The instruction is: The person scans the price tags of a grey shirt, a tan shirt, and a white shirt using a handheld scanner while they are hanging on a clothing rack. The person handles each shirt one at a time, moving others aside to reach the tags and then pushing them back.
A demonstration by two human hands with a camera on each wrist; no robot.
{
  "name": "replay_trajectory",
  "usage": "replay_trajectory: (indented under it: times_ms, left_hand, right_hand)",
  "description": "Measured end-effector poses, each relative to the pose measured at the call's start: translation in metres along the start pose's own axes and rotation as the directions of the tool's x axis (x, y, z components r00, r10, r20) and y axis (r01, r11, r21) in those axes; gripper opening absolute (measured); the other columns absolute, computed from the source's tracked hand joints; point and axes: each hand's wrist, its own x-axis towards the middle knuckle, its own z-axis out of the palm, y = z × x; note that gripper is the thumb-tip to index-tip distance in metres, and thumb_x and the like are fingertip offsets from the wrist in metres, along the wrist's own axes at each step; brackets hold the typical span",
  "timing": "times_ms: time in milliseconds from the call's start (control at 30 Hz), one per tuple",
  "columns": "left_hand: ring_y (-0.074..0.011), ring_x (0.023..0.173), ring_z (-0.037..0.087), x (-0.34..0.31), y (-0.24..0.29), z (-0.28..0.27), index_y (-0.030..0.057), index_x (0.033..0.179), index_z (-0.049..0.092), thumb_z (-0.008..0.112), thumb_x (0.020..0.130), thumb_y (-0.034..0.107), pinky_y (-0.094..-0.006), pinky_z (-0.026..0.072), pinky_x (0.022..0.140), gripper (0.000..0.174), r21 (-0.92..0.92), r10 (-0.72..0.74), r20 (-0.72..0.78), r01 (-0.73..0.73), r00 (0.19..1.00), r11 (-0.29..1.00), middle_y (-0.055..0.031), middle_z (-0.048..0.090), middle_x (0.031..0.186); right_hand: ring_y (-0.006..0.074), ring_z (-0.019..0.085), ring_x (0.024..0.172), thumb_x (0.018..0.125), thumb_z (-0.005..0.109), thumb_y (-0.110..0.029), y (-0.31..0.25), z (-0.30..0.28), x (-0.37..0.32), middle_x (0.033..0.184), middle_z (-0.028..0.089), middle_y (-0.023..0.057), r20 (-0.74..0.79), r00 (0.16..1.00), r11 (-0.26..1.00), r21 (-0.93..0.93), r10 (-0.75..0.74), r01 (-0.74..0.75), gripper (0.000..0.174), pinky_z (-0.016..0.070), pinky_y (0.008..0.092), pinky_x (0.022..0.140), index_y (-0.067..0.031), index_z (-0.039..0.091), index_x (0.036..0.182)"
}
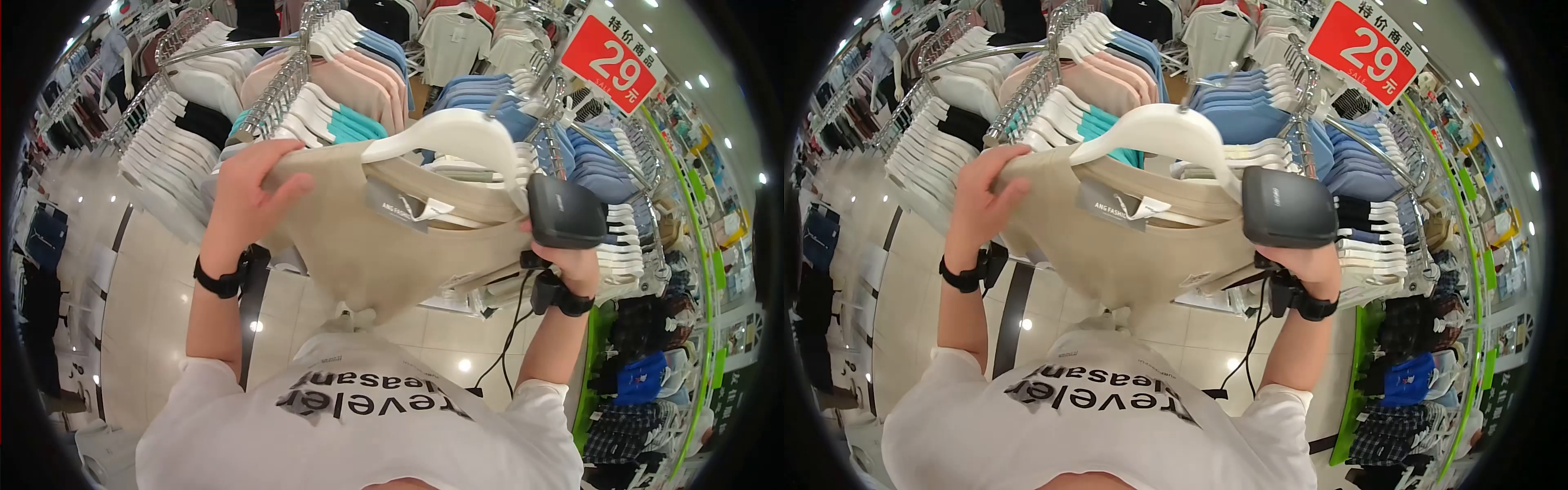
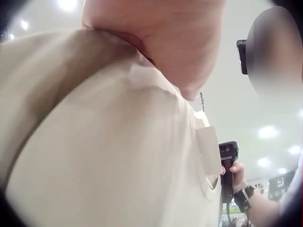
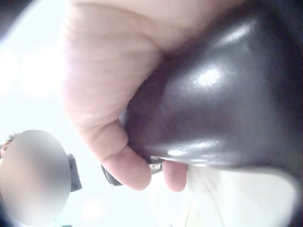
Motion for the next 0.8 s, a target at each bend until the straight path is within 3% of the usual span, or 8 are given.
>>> replay_trajectory:
  times_ms: [133, 167, 200, 333, 433, 533, 667, 800]
  left_hand:
    - [-0.0345, 0.062, 0.058, -0.007, -0.008, 0.003, 0.0023, 0.084, 0.063, 0.087, 0.082, 0.036, -0.0385, 0.0463, 0.058, 0.041, 0.331, -0.023, 0.093, -0.01, 0.995, 0.944, -0.0129, 0.06, 0.071]
    - [-0.0345, 0.062, 0.058, -0.009, -0.014, 0.005, 0.0023, 0.084, 0.063, 0.087, 0.082, 0.036, -0.0385, 0.0463, 0.058, 0.041, 0.337, -0.025, 0.094, -0.008, 0.995, 0.942, -0.0129, 0.06, 0.071]
    - [-0.0344, 0.06, 0.055, -0.012, -0.022, 0.007, 0.003, 0.08, 0.06, 0.086, 0.082, 0.037, -0.0391, 0.044, 0.056, 0.043, 0.383, 0.005, 0.066, -0.03, 0.998, 0.923, -0.0128, 0.057, 0.068]
    - [-0.035, 0.057, 0.055, -0.019, -0.034, 0.005, 0.0042, 0.069, 0.055, 0.082, 0.082, 0.052, -0.0417, 0.0426, 0.052, 0.057, 0.454, -0.071, 0.004, 0.062, 0.997, 0.889, -0.0122, 0.055, 0.062]
    - [-0.036, 0.056, 0.052, -0.023, -0.042, -0.005, 0.0027, 0.068, 0.054, 0.08, 0.086, 0.051, -0.0416, 0.0411, 0.053, 0.058, 0.436, -0.157, -0.024, 0.152, 0.987, 0.887, -0.0143, 0.053, 0.061]
    - [-0.0364, 0.056, 0.049, -0.022, -0.042, -0.014, 0.0016, 0.069, 0.054, 0.078, 0.089, 0.049, -0.0414, 0.04, 0.053, 0.058, 0.361, -0.239, -0.069, 0.248, 0.968, 0.899, -0.0158, 0.051, 0.06]
    - [-0.0355, 0.056, 0.047, -0.017, -0.042, -0.02, 0.0012, 0.068, 0.053, 0.077, 0.091, 0.049, -0.0413, 0.0393, 0.053, 0.058, 0.337, -0.286, -0.076, 0.295, 0.955, 0.894, -0.0162, 0.05, 0.059]
    - [-0.0315, 0.054, 0.045, -0.011, -0.045, -0.019, 0.0003, 0.07, 0.056, 0.076, 0.093, 0.048, -0.04, 0.0381, 0.053, 0.056, 0.395, -0.278, -0.074, 0.285, 0.958, 0.873, -0.0151, 0.049, 0.058]
  right_hand:
    - [0.0204, 0.07, 0.104, 0.077, 0.078, 0.003, 0.013, 0.019, 0.012, 0.111, 0.076, 0.0107, 0.018, 0.999, 0.994, 0.1, 0.044, -0.046, 0.049, 0.0534, 0.0347, 0.093, 0.0031, 0.068, 0.125]
    - [0.0199, 0.069, 0.105, 0.077, 0.078, 0.003, 0.012, 0.023, 0.017, 0.112, 0.076, 0.0104, 0.078, 0.995, 0.99, 0.115, 0.069, -0.078, 0.049, 0.0535, 0.0338, 0.093, 0.0027, 0.068, 0.125]
    - [0.0135, 0.065, 0.095, 0.072, 0.09, 0.0, 0.008, 0.03, 0.022, 0.105, 0.073, 0.0026, 0.054, 0.993, 0.988, 0.113, 0.101, -0.107, 0.048, 0.0537, 0.0311, 0.083, -0.0016, 0.071, 0.115]
    - [0.0138, 0.066, 0.095, 0.075, 0.087, 0.0, 0.016, 0.035, 0.016, 0.106, 0.074, 0.0039, 0.022, 0.996, 0.987, 0.129, 0.092, -0.094, 0.046, 0.0538, 0.0308, 0.084, -0.0011, 0.071, 0.118]
    - [0.0172, 0.067, 0.101, 0.075, 0.085, -0.001, 0.047, 0.028, 0.0, 0.113, 0.075, 0.007, 0.013, 0.988, 0.953, 0.262, 0.154, -0.152, 0.054, 0.052, 0.033, 0.093, -0.0008, 0.068, 0.126]
    - [0.0246, 0.065, 0.116, 0.069, 0.083, -0.002, 0.101, 0.043, -0.02, 0.122, 0.074, 0.0121, -0.141, 0.957, 0.794, 0.595, 0.255, -0.124, 0.071, 0.0441, 0.0388, 0.108, -0.0007, 0.062, 0.138]
    - [0.0299, 0.064, 0.122, 0.063, 0.085, 0.002, 0.121, 0.087, -0.027, 0.124, 0.072, 0.0135, -0.059, 0.961, 0.755, 0.633, 0.269, -0.172, 0.087, 0.0433, 0.0424, 0.111, -0.0007, 0.056, 0.145]
    - [0.0212, 0.066, 0.116, 0.068, 0.083, 0.012, 0.128, 0.133, -0.021, 0.127, 0.072, 0.0104, 0.056, 0.954, 0.789, 0.548, 0.296, -0.277, 0.074, 0.0496, 0.035, 0.103, -0.0005, 0.062, 0.137]
